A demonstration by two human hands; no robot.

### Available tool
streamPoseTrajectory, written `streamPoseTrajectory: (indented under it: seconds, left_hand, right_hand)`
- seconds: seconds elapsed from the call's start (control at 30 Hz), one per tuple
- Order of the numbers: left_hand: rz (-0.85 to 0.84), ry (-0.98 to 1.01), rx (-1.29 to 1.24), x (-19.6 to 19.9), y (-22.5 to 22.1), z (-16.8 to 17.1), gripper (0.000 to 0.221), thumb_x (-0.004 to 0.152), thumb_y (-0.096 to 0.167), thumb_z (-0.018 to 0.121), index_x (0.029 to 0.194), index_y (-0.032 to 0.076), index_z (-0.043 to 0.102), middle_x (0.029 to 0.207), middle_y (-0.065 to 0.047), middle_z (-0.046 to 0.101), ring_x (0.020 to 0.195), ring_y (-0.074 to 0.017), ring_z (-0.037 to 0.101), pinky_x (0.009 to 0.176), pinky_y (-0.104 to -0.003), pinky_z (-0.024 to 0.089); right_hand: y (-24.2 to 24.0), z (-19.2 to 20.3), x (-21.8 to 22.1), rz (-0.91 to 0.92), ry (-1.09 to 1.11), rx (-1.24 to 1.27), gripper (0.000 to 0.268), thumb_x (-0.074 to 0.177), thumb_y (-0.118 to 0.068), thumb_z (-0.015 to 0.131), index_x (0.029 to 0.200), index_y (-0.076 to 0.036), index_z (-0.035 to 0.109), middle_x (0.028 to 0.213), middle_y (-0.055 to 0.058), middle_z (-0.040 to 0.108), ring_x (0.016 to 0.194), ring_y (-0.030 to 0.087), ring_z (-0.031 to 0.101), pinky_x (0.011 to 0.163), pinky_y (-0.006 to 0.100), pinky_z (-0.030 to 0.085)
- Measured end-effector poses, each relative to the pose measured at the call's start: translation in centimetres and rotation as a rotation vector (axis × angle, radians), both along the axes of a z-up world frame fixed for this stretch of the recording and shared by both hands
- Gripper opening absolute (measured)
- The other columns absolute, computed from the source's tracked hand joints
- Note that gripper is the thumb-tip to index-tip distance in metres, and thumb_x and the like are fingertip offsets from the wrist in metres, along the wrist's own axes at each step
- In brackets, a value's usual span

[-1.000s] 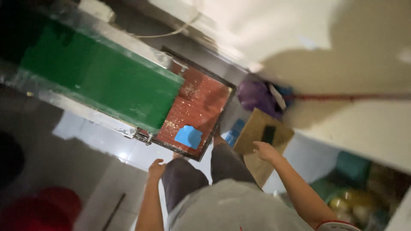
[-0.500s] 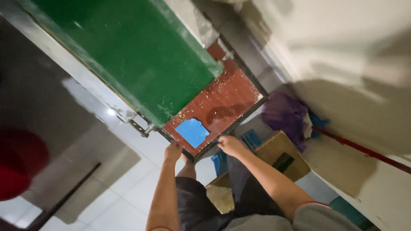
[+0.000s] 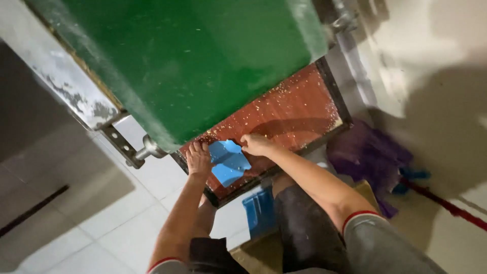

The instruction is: Flattening and folding dough using a manual rolling machine and cleaning the machine bed with a scraper.

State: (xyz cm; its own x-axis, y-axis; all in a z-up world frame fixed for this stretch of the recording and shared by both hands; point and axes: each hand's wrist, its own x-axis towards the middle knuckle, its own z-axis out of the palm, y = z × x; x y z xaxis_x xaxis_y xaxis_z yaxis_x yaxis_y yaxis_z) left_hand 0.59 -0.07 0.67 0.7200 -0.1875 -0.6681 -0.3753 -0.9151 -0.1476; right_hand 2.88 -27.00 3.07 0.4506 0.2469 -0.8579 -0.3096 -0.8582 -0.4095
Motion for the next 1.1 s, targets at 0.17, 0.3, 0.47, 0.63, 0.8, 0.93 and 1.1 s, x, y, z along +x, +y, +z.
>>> streamPoseTrajectory:
  seconds: [0.17,0.3,0.47,0.63,0.8,0.93,1.1]
  left_hand:
    - [0.259,0.068,-0.724,-0.2,3.4,-3.4,0.065,0.066,0.023,0.090,0.115,0.012,0.049,0.093,-0.018,0.067,0.092,-0.0429,0.072,0.081,-0.049,0.057]
    - [0.571,0.120,-0.570,6.2,2.6,-4.1,0.042,0.085,0.042,0.063,0.093,0.003,0.077,0.095,-0.023,0.076,0.096,-0.0436,0.073,0.082,-0.059,0.056]
    - [1.048,0.129,-1.080,9.6,0.5,2.9,0.025,0.079,0.006,0.073,0.103,0.003,0.077,0.077,-0.023,0.071,0.057,-0.0351,0.072,0.041,-0.045,0.057]
    - [1.243,0.069,-1.303,4.3,-5.2,14.2,0.031,0.079,0.006,0.072,0.109,0.005,0.076,0.075,-0.017,0.063,0.053,-0.0301,0.066,0.039,-0.043,0.053]
    - [1.035,-0.144,-0.925,2.4,-5.6,18.7,0.103,0.081,0.039,0.084,0.161,0.014,0.024,0.141,-0.044,0.040,0.130,-0.0572,0.050,0.109,-0.061,0.046]
    - [1.013,-0.206,-0.930,2.5,-5.0,25.8,0.073,0.092,0.033,0.074,0.156,0.022,0.040,0.141,-0.034,0.046,0.130,-0.0513,0.052,0.109,-0.058,0.045]
    - [0.877,-0.313,-0.941,4.2,-4.0,26.3,0.063,0.093,0.029,0.074,0.149,0.014,0.051,0.131,-0.034,0.054,0.125,-0.0546,0.056,0.104,-0.057,0.049]
  right_hand:
    - [-0.8,3.1,2.8,-0.084,0.060,0.128,0.057,0.090,-0.048,0.067,0.139,-0.020,0.060,0.126,0.011,0.072,0.126,0.031,0.063,0.107,0.046,0.050]
    - [-2.4,8.3,5.2,-0.134,0.065,0.173,0.083,0.079,-0.056,0.079,0.147,-0.017,0.052,0.134,0.016,0.067,0.130,0.032,0.060,0.108,0.047,0.049]
    - [-2.4,13.8,6.0,-0.409,0.032,0.292,0.093,0.080,-0.057,0.083,0.149,-0.005,0.049,0.143,0.026,0.056,0.133,0.040,0.056,0.106,0.052,0.049]
    - [-3.9,16.1,2.4,-0.873,0.342,0.593,0.072,0.075,-0.020,0.091,0.137,0.000,0.060,0.122,0.020,0.069,0.111,0.037,0.069,0.093,0.057,0.054]
    - [-7.6,19.8,4.1,-0.752,0.029,0.577,0.058,0.075,-0.014,0.088,0.127,0.003,0.068,0.114,0.023,0.072,0.107,0.038,0.071,0.089,0.054,0.056]
    - [-11.8,15.4,6.6,-0.237,-0.732,-0.001,0.038,0.087,-0.049,0.076,0.109,-0.018,0.077,0.097,0.007,0.076,0.102,0.030,0.071,0.089,0.047,0.056]
    - [-7.8,12.3,3.2,-0.091,-0.859,-0.470,0.040,0.098,-0.042,0.051,0.092,-0.013,0.077,0.079,0.014,0.075,0.082,0.035,0.076,0.073,0.048,0.061]
